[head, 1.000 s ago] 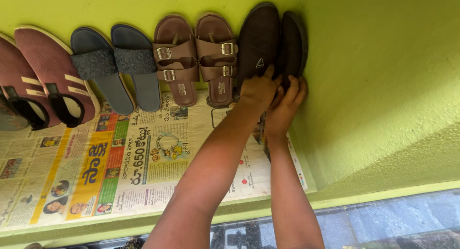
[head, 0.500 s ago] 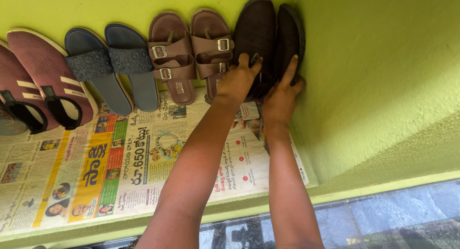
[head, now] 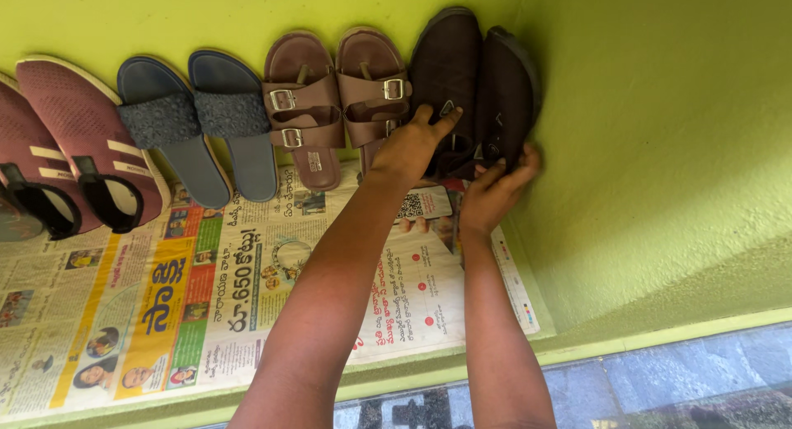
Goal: The person sits on the floor and cleans multiple pairs of shoes using a brush and a small amount of liquid from a white pitcher. They scrub the uppers and soles of sandals and slip-on shoes, then place the cleaned shoes onto a built-in wall shelf lined with newspaper.
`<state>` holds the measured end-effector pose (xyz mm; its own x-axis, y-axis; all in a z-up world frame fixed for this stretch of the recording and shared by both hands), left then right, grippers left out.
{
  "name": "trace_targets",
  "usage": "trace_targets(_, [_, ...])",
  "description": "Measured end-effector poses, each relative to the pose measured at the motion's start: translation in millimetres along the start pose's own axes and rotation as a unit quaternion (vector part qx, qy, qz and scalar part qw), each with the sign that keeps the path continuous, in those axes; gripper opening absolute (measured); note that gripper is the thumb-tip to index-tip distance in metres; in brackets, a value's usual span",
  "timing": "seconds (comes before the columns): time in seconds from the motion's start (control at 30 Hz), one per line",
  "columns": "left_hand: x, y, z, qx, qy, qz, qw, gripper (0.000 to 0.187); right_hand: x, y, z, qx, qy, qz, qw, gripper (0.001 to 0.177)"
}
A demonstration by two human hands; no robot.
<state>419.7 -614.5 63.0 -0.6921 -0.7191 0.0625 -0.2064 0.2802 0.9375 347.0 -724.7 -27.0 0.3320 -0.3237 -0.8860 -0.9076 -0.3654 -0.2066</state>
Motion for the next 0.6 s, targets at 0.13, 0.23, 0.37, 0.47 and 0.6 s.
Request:
trace_targets(0.13, [-5,-14,-7,0.028,-0.023,0.045,0.998,0.098,5,-6,2,-0.024,0.184,0.092,0.978,0.053])
trace_targets(0.23, [-5,-26,-7,-0.105,-0.019,-0.030,0.994,0.068,7,-6,8,-0.110,0.191,0.094,0.971,0.075])
trace_targets(0.37, [-3,-25,9,-0.022,-0.008,0.018,1.000,0.059,6,-3,19,-0.081,0.210,0.090,0.970,0.077])
trace_targets(0.47, [1,-16,23,-0.051,-0.006,0.012,0.999,0.051,6,0,24,-0.055,0.229,0.099,0.967,0.070])
trace_targets(0.6, [14,3,45,-0.063,-0.007,-0.009,0.998,0.043,11,4,29,-0.040,0.154,0.162,0.974,0.047])
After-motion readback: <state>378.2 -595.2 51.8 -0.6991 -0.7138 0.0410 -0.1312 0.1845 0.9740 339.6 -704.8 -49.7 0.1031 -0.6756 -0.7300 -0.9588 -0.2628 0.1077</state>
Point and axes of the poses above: each hand's wrist, its own z-axis away from the middle knuckle, its own y-axis out of the back of the hand, x = y × z, the point moved 1 cm from there along -z, towards the middle knuckle, and after that the axes turned 8 degrees about x, right-handed, at the moved point
